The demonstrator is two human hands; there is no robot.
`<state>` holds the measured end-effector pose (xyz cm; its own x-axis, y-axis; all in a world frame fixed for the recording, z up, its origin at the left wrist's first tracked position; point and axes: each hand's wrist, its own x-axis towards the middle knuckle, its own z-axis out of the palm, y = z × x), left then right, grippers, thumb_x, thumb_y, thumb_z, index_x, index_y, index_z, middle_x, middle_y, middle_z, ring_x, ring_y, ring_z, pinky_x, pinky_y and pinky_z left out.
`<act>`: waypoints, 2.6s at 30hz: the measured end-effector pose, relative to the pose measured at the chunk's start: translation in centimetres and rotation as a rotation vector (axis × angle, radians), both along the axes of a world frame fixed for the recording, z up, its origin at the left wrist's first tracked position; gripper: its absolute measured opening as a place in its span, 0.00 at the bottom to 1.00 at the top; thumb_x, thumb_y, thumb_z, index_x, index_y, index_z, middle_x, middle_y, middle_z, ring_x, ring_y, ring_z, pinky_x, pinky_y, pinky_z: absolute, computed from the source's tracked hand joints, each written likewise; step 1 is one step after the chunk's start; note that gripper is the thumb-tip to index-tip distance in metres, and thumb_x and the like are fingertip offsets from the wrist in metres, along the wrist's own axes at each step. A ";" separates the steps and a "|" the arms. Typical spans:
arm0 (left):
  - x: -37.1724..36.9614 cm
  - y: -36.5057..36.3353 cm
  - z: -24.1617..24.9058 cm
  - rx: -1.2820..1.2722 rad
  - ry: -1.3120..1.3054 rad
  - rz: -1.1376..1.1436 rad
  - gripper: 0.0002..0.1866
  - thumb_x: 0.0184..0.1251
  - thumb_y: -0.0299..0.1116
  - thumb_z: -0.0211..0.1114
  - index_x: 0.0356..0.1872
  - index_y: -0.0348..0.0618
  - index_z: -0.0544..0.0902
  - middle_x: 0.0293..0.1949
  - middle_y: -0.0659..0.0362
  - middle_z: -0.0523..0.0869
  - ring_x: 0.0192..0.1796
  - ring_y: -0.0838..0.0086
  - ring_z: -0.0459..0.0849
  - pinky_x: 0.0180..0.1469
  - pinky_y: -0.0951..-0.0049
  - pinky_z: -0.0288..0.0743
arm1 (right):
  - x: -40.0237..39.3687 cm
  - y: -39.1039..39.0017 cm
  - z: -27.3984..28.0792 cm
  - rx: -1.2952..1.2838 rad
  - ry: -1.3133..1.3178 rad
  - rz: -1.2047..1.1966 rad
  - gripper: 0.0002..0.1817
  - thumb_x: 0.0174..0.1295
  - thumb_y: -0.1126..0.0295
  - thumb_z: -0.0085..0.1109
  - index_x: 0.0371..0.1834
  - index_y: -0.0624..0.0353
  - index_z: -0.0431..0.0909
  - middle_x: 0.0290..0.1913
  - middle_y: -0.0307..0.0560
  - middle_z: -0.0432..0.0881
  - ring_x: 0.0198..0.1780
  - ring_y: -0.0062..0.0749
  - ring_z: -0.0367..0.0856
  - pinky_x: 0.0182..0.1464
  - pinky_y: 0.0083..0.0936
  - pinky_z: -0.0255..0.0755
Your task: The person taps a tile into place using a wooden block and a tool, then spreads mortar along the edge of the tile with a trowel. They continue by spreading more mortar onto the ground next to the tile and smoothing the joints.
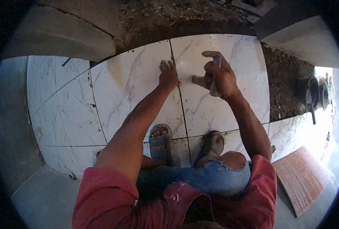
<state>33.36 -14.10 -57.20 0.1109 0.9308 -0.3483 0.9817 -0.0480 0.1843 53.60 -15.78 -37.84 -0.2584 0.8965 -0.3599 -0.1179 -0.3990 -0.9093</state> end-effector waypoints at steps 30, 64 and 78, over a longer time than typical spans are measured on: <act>0.0 0.3 1.0 -0.145 -0.058 0.088 0.66 0.37 0.50 0.80 0.70 0.32 0.42 0.68 0.32 0.49 0.71 0.39 0.50 0.61 0.55 0.69 | 0.7 -1.0 -1.3 0.318 0.072 -0.051 0.18 0.56 0.70 0.57 0.51 0.58 0.70 0.29 0.42 0.74 0.27 0.24 0.71 0.38 0.34 0.76; 0.4 2.0 1.1 -0.228 0.156 0.186 0.73 0.32 0.54 0.81 0.68 0.27 0.35 0.69 0.29 0.34 0.69 0.28 0.37 0.58 0.32 0.61 | -3.4 17.7 -8.7 0.590 -0.435 -0.347 0.13 0.63 0.63 0.49 0.25 0.59 0.72 0.17 0.41 0.68 0.18 0.28 0.66 0.22 0.28 0.62; 0.3 1.3 1.9 -0.269 0.195 0.055 0.69 0.34 0.50 0.80 0.69 0.29 0.39 0.70 0.32 0.35 0.69 0.30 0.41 0.55 0.33 0.65 | -3.8 15.2 -5.9 0.235 0.086 -0.370 0.14 0.63 0.60 0.51 0.23 0.55 0.67 0.20 0.36 0.64 0.24 0.27 0.65 0.27 0.28 0.62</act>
<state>33.67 -12.77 -55.32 -0.0296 0.8053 -0.5922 0.9995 0.0304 -0.0087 49.84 -0.62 -43.69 0.0749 0.9892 -0.1261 -0.2932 -0.0990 -0.9509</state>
